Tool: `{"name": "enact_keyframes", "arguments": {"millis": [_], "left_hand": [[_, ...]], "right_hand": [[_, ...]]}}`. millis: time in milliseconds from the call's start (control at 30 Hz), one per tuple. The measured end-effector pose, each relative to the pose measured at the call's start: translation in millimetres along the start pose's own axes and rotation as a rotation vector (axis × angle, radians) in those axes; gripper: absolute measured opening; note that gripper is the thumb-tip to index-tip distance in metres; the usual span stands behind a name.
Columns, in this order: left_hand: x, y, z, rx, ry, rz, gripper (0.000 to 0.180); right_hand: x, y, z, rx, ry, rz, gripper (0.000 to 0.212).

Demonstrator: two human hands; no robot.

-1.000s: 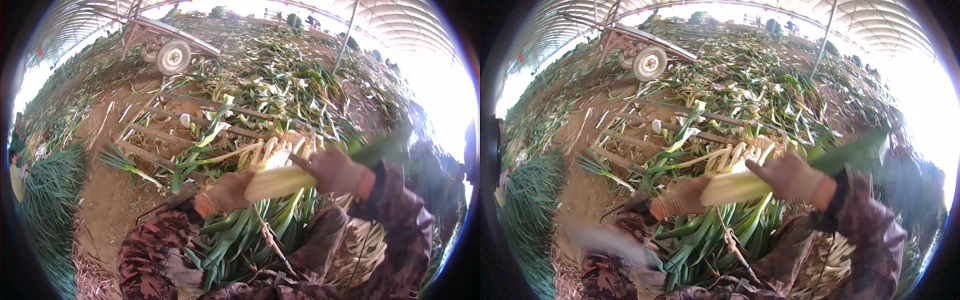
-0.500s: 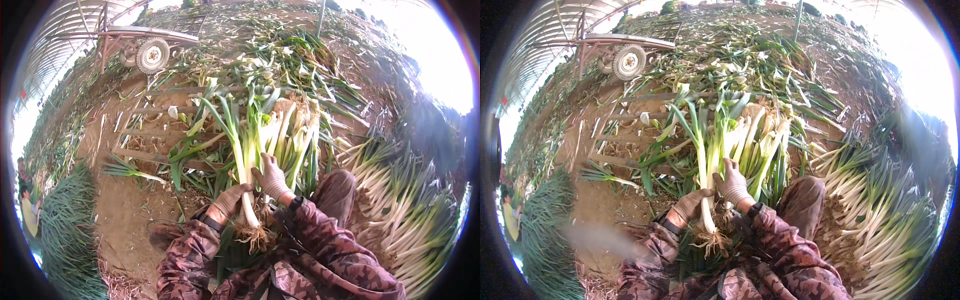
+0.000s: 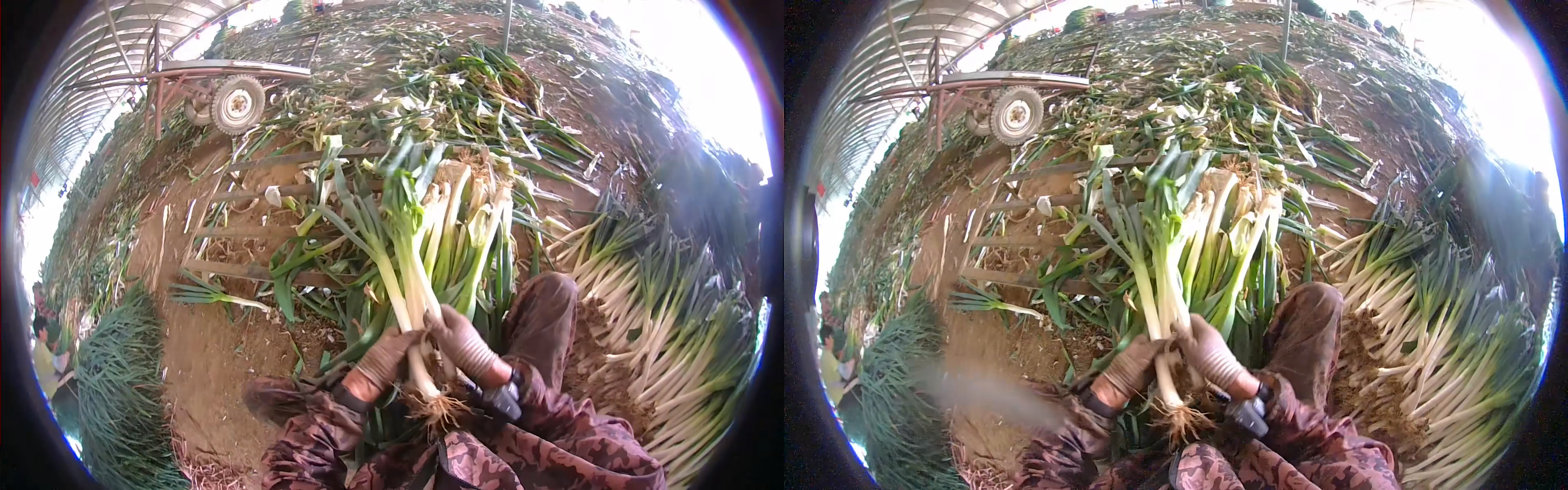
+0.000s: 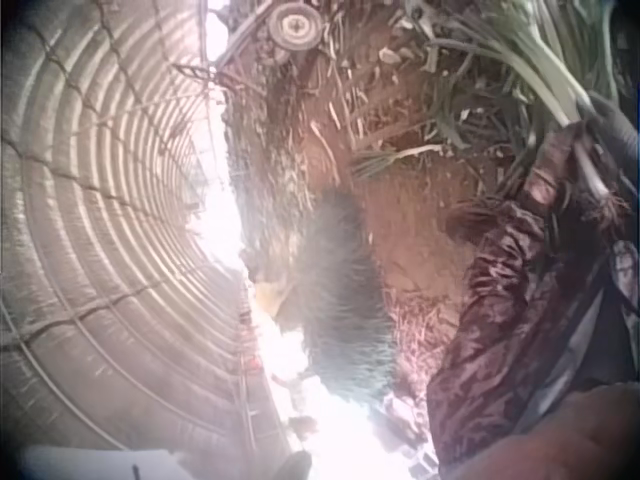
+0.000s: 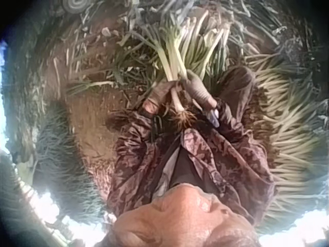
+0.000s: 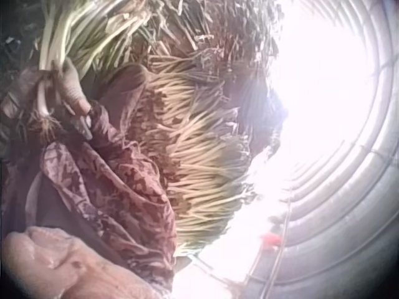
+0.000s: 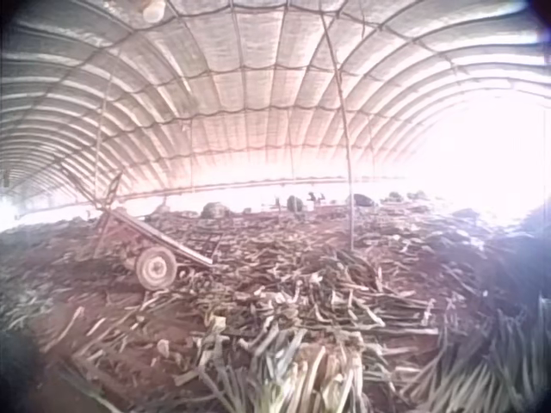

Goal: The person peels the outer layers from leeks by hand, trims the roots and green tops using shears, and places the cleaned leeks onto a pile.

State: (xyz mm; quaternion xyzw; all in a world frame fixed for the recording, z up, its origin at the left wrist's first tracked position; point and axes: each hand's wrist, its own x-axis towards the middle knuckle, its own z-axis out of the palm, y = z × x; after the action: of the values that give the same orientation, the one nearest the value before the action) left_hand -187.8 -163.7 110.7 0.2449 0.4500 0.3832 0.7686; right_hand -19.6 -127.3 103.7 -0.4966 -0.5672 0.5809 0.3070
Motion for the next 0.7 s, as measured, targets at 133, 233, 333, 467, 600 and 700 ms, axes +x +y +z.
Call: {"name": "enact_keyframes", "arguments": {"millis": [133,233,333,467,600,700], "left_hand": [[-7,-15,14,0.244,-0.026,0.188,0.041],[-4,-2,50,0.288,-0.079,0.134,0.048],[-8,3,52,0.277,-0.066,-0.024,0.047],[2,-1,35,0.43,-0.024,-0.039,0.059],[43,-10,33,-0.167,0.072,0.14,0.077],[75,7,11,-0.01,-0.202,0.354,0.088]], "right_hand": [[-45,7,-3,0.001,0.013,0.041,0.075],[-63,-3,-23,0.256,-0.015,-0.053,0.099],[-63,-15,-23,0.118,-0.076,0.088,0.093],[-46,5,-23,0.219,-0.128,0.122,0.072],[-62,-16,-48,-0.023,-0.14,0.027,0.072],[-83,-39,-80,-0.4,-0.289,0.003,0.079]]}}
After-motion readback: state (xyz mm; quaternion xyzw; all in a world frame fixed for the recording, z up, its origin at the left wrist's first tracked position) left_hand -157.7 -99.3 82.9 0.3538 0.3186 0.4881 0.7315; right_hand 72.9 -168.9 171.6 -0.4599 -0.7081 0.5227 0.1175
